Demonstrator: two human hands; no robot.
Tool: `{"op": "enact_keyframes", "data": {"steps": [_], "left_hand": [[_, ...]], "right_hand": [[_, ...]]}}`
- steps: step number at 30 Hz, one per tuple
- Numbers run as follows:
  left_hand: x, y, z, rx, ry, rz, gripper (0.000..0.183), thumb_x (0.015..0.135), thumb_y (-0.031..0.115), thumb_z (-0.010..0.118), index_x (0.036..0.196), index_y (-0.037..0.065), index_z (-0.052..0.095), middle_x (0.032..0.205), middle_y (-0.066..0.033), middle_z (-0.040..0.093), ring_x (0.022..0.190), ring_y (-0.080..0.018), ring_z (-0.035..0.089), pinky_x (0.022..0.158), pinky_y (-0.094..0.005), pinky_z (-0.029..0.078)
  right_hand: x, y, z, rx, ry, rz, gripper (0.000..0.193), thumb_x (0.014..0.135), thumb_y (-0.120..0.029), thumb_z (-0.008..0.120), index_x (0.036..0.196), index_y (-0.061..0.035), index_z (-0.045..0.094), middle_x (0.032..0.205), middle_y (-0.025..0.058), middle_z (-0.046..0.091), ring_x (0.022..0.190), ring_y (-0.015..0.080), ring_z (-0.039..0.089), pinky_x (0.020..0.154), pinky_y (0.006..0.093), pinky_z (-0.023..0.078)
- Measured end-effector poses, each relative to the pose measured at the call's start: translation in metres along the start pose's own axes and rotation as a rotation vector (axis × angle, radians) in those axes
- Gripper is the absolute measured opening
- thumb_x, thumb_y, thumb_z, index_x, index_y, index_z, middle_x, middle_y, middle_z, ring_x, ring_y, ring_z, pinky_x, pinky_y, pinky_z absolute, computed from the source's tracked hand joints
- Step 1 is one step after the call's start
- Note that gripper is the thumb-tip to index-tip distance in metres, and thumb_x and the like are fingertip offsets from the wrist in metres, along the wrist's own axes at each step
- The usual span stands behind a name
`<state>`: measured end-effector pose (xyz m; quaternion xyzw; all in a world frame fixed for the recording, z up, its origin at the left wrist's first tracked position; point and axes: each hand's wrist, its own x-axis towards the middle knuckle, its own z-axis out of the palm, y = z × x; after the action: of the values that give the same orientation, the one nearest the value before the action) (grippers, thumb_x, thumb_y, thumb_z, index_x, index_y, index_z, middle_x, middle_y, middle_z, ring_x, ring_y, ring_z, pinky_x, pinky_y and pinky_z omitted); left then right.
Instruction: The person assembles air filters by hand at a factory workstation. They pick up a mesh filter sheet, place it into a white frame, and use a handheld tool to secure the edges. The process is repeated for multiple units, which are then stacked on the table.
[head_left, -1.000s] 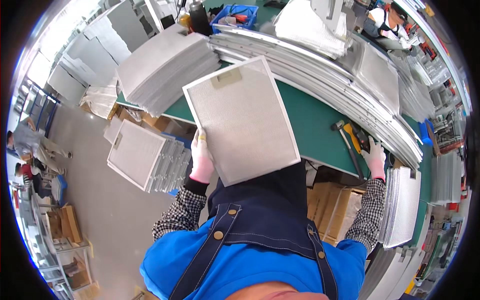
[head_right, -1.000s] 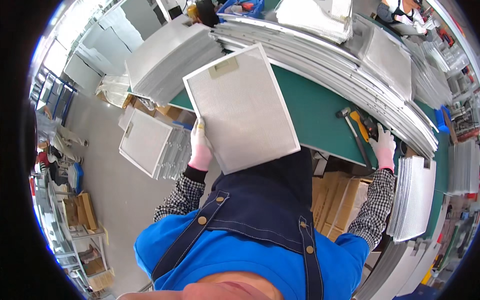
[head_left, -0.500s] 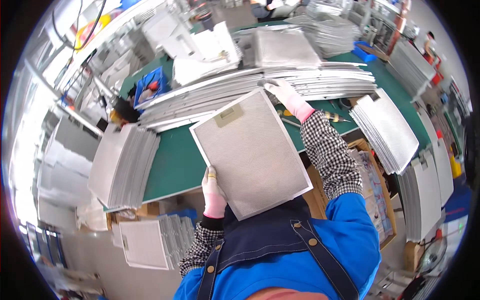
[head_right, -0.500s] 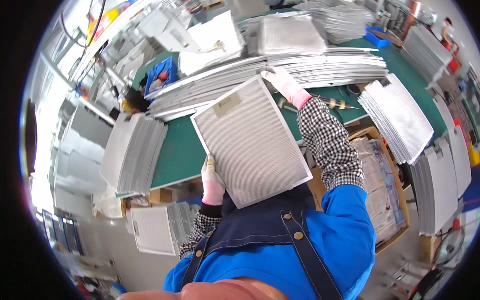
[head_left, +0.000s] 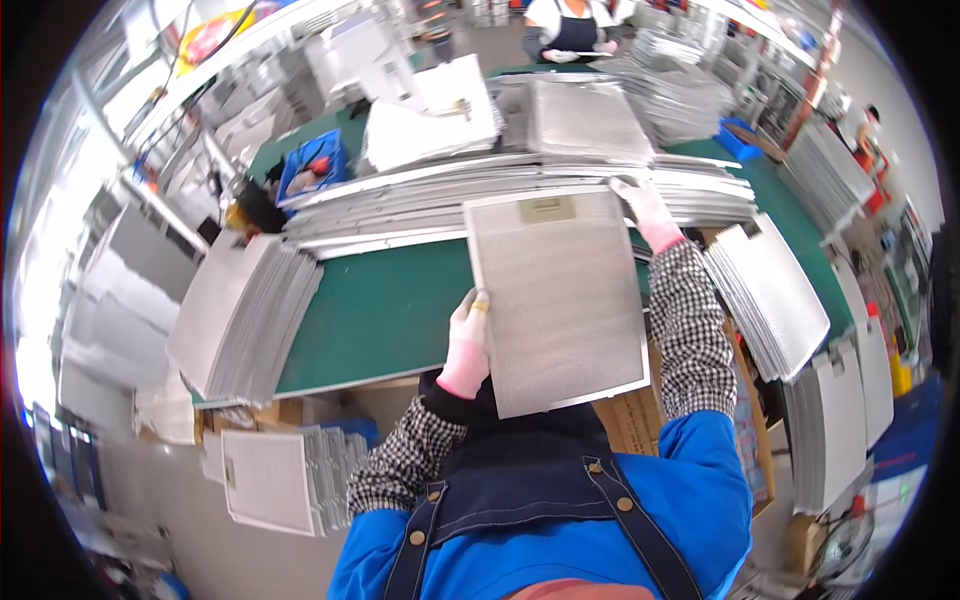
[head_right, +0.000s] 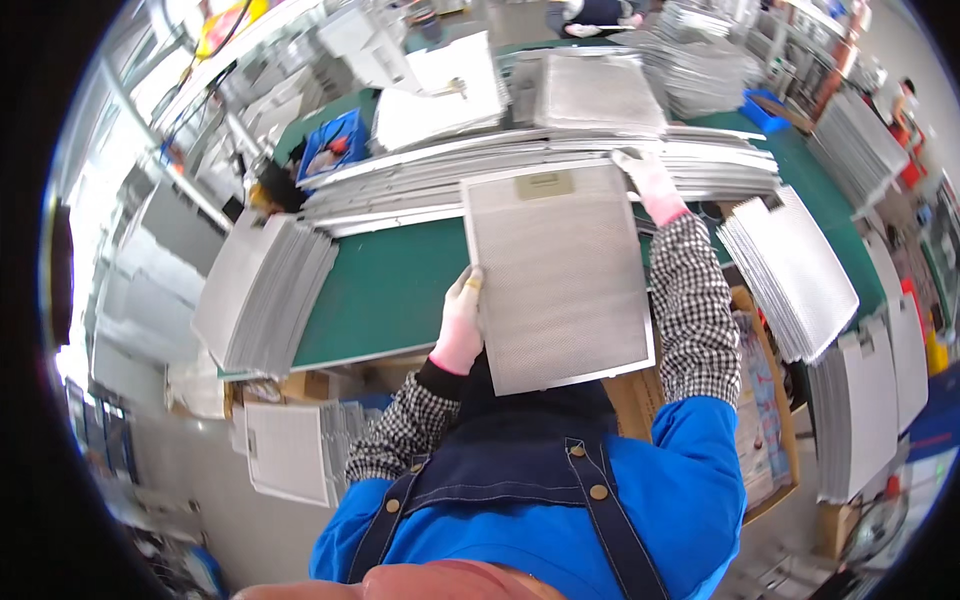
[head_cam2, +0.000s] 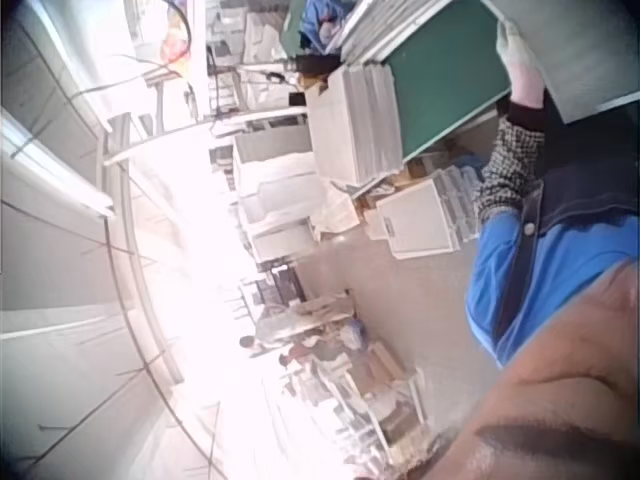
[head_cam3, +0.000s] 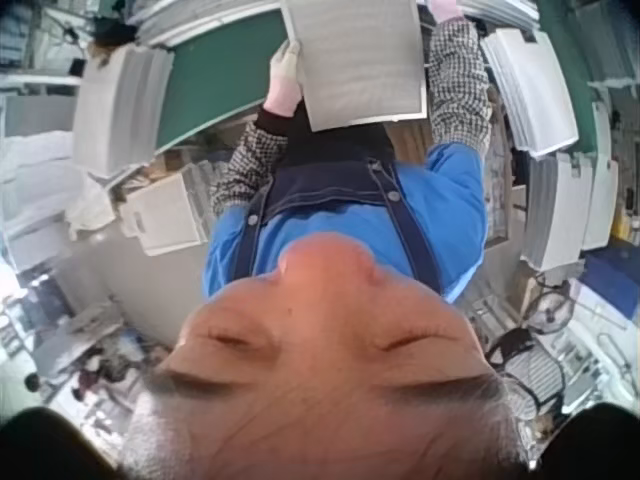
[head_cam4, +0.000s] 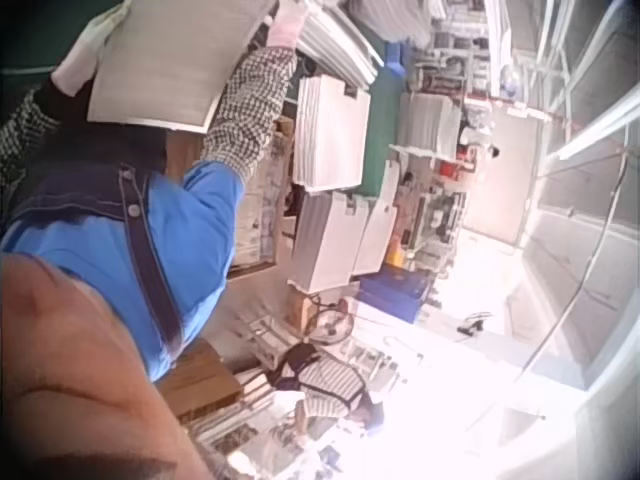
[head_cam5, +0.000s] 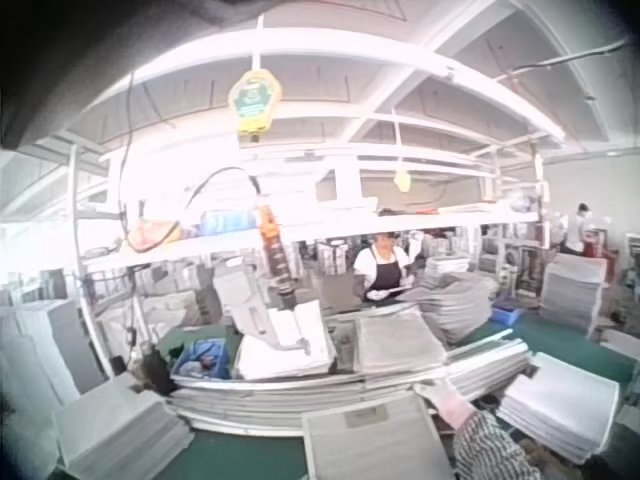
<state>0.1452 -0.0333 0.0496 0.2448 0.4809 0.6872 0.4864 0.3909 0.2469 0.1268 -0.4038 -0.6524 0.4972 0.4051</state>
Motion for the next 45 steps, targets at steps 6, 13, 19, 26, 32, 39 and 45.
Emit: {"op": "enact_keyframes", "data": {"steps": [6,13,19,26,32,39,45], "left_hand": [[0.008,-0.002,-0.002,-0.043,0.01,-0.038,0.055,0.106,0.027,0.053,0.144,-0.011,0.044,0.13,-0.0178,0.061,0.118,-0.0229,0.058,0.102,-0.033,0.046],[0.007,-0.004,-0.01,-0.113,-0.043,-0.029,0.05,0.106,0.024,0.052,0.139,-0.012,0.047,0.127,-0.0163,0.061,0.115,-0.0219,0.059,0.102,-0.0326,0.047],[-0.007,-0.009,-0.008,-0.068,-0.072,-0.045,0.045,0.106,0.024,0.055,0.135,-0.009,0.051,0.126,-0.0123,0.061,0.114,-0.0193,0.06,0.101,-0.0314,0.048],[-0.052,0.032,0.045,-0.106,-0.285,0.028,0.046,0.103,0.02,0.06,0.139,-0.006,0.048,0.127,-0.0117,0.061,0.115,-0.0197,0.06,0.102,-0.0338,0.047],[-0.053,0.055,0.068,0.092,-0.304,0.219,0.052,0.099,0.021,0.067,0.14,-0.005,0.048,0.123,-0.0099,0.062,0.108,-0.0154,0.061,0.091,-0.0295,0.051],[-0.06,0.066,0.043,-0.173,-0.171,0.184,0.04,0.104,0.021,0.057,0.135,-0.004,0.052,0.114,-0.0068,0.061,0.102,-0.0133,0.06,0.089,-0.0295,0.05],[-0.066,0.065,0.027,-0.222,-0.188,0.211,0.043,0.105,0.017,0.053,0.139,-0.008,0.048,0.128,-0.0134,0.061,0.117,-0.0198,0.058,0.101,-0.0325,0.046]], "right_hand": [[0.007,0.015,0.007,0.109,0.097,0.058,0.043,0.1,-0.029,0.062,0.128,0.0033,0.063,0.121,0.0112,0.068,0.108,0.0207,0.061,0.096,0.0338,0.046],[0.018,0.031,0.014,0.043,0.043,-0.013,0.037,0.096,-0.026,0.066,0.123,-0.0011,0.066,0.102,0.0108,0.071,0.088,0.02,0.067,0.076,0.0361,0.054],[0.032,0.045,0.012,-0.061,-0.003,0.115,0.029,0.096,-0.02,0.064,0.119,-0.0031,0.068,0.102,0.0071,0.071,0.084,0.0198,0.064,0.071,0.0347,0.053],[0.031,0.057,0.013,0.002,0.029,0.2,0.036,0.095,-0.025,0.069,0.122,-0.0011,0.068,0.109,0.0132,0.071,0.093,0.026,0.063,0.08,0.0382,0.052],[0.048,0.043,0.026,0.009,-0.076,0.04,0.047,0.095,-0.032,0.071,0.124,0.0041,0.065,0.115,0.0157,0.07,0.1,0.025,0.064,0.092,0.036,0.049],[0.061,-0.033,0.044,-0.275,-0.267,-0.009,0.037,0.1,-0.025,0.063,0.125,0.0023,0.064,0.11,0.0078,0.07,0.097,0.0151,0.063,0.085,0.0273,0.051],[0.056,-0.048,0.043,-0.294,-0.203,-0.086,0.046,0.1,-0.037,0.061,0.123,0.002,0.067,0.111,0.0109,0.073,0.101,0.0181,0.065,0.087,0.0297,0.049]]}}
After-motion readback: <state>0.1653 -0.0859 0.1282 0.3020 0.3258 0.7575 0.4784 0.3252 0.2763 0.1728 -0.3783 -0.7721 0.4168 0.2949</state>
